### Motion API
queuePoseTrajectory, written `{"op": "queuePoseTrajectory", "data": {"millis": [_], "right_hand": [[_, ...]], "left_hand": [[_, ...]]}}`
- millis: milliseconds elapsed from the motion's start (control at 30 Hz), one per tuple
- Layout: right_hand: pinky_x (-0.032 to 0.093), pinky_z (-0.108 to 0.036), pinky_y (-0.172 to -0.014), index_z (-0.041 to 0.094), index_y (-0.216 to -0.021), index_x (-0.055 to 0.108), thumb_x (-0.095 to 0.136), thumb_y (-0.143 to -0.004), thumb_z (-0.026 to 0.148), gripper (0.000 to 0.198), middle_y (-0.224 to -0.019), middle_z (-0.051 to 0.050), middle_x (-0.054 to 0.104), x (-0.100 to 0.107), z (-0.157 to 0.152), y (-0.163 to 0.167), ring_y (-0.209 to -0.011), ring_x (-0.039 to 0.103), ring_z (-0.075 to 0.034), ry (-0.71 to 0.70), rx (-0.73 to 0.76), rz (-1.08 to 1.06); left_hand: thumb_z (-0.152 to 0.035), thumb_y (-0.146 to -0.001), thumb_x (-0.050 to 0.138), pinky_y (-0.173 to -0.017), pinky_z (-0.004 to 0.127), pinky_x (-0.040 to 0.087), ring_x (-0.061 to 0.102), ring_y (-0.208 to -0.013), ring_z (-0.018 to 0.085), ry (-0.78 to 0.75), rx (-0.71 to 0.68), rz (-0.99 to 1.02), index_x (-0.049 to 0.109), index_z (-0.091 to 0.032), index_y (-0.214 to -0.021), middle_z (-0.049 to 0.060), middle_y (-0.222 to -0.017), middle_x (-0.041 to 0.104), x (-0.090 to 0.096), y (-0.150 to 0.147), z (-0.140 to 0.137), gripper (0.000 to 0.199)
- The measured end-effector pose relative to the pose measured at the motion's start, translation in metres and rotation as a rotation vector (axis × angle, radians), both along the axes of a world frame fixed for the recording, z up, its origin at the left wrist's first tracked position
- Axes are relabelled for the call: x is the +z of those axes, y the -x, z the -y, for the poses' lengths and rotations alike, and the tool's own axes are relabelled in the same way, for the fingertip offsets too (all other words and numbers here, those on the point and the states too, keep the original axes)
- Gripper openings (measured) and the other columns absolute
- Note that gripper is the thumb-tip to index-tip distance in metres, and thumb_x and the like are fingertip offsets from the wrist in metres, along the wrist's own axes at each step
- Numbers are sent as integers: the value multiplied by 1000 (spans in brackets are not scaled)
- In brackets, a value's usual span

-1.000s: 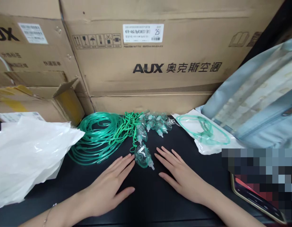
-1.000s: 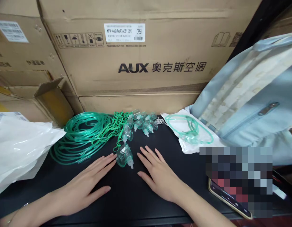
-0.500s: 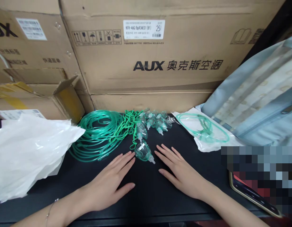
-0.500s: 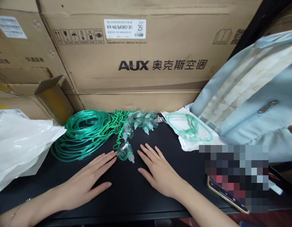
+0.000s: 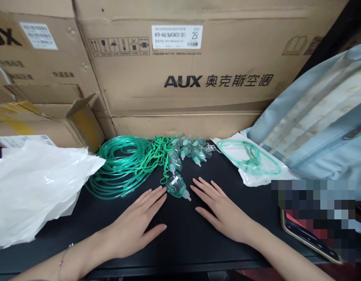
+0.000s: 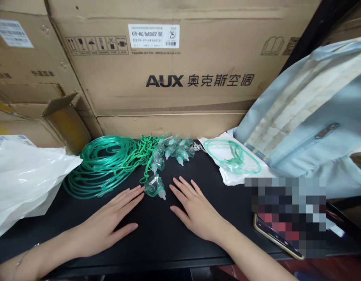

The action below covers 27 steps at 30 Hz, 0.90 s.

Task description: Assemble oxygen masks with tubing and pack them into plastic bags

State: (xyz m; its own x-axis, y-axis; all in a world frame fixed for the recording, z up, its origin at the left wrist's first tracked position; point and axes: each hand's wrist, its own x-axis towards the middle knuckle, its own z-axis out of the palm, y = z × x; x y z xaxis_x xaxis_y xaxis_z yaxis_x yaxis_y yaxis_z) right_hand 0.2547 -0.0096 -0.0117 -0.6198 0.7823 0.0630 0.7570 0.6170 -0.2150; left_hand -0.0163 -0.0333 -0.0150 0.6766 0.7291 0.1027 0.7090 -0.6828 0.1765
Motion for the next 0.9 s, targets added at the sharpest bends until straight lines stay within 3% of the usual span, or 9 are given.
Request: {"op": "queuePoseTrajectory", "data": {"millis": [900], "right_hand": [[17,-50,-107,20,-136,31,31,-91,41,50,-144,-6,25,-1,0,1,-134,14,-23,-14,1,7]], "left_hand": [[-39,-87,40,-106,44,25,21,-132,24,42,10,63,25,-18,-137,9,-144,26,0,-2,0,57]]}}
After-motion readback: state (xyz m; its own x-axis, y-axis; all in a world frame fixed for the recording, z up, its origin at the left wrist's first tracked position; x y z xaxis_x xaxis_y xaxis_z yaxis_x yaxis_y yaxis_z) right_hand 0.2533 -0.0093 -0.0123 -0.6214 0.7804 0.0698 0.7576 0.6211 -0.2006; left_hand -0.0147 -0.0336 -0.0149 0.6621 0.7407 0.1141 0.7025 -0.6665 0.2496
